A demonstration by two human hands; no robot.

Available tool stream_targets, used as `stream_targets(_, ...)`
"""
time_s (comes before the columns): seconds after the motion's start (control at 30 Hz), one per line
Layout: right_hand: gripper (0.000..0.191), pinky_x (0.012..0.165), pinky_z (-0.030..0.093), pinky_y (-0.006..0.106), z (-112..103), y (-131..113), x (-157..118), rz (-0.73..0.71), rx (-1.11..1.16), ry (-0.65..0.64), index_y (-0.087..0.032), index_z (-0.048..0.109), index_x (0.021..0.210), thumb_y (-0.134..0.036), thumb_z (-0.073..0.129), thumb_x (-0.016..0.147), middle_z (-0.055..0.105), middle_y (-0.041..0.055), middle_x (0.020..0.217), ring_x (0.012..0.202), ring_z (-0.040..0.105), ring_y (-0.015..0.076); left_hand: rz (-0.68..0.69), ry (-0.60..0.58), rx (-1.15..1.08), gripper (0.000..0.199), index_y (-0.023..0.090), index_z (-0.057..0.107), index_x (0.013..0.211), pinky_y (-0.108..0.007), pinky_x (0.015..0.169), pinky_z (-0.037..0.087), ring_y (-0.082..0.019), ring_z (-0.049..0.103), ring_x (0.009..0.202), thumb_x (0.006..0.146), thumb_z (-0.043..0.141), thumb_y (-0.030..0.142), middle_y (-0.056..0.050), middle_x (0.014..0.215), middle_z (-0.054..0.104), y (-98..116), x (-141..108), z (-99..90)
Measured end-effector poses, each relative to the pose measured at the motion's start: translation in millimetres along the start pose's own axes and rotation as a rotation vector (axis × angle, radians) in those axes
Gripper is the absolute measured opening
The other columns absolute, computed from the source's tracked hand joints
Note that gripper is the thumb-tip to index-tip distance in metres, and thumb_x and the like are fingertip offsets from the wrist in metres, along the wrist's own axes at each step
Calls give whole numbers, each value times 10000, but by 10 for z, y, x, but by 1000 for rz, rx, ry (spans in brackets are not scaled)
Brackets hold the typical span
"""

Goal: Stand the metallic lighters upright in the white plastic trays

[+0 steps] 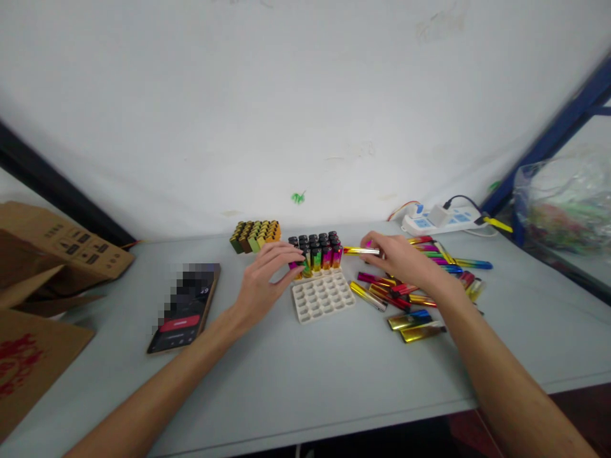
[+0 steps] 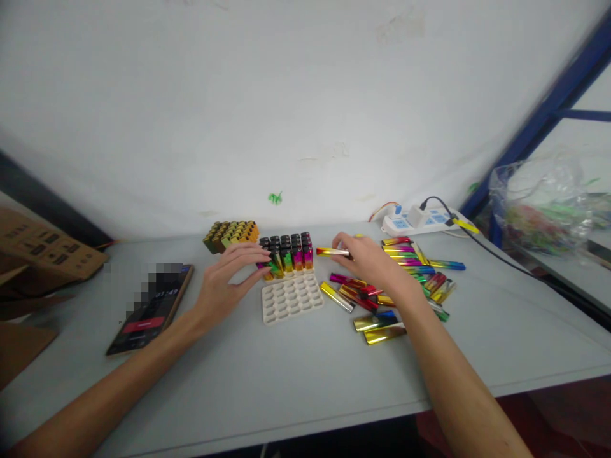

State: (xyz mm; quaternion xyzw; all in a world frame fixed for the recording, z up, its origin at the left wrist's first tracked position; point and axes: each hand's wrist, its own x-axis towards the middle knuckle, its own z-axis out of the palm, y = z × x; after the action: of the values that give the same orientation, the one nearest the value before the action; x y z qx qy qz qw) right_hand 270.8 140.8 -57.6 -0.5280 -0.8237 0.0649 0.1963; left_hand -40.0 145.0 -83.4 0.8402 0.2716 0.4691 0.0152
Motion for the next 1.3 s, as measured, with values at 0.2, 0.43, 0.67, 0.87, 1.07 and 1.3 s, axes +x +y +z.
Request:
stream_targets(0.2,208,686,508,273,-82,-204,19,-81,334,100,-201,687,1023,-382,603,963,751,43,917,764,676,167,12,4,7,115,214,709,1054,-448,995,542,-221,663,1069,941,689,201,-68,1061,748,27,2,13)
stream_targets(0.43,209,668,531,248,193,-387,63,-147,520,80,-205,696,1064,-362,672,928,751,30,992,732,655,133,37,21,80,216,213,681,1132,-389,987,554,-209,657,1108,926,702,153,-59,1074,735,56,-63,73)
stream_targets(0.67,225,713,539,283,446,-464,116,-245,383,152,-187,688,1106,-355,641,964,703,50,941,749,640,154,34,25,59,181,217,691,1102,-399,956,573,-213,670,1077,930,696,160,-58,1032,741,60,-31,57)
stream_targets(0.87,186,773,557,315,528,-555,147,-283,278,198,-187,669,1053,-341,577,1002,674,86,1009,848,661,184,36,29,42,163,218,712,1070,-408,929,581,-222,674,1025,919,702,156,-65,1005,752,46,11,20)
stream_targets(1.07,175,751,598,317,549,-593,142,-203,349,261,-198,614,1119,-295,609,972,724,69,980,794,709,179,19,18,-23,159,211,703,1080,-390,917,583,-207,671,1007,934,682,151,-62,1002,745,39,-4,64)
stream_targets(1.3,251,732,613,323,564,-570,158,-193,277,339,-239,605,1218,-334,584,987,745,68,1009,775,727,185,-11,43,-58,130,221,708,1070,-386,912,586,-204,673,1009,948,675,193,-57,996,746,35,-43,103)
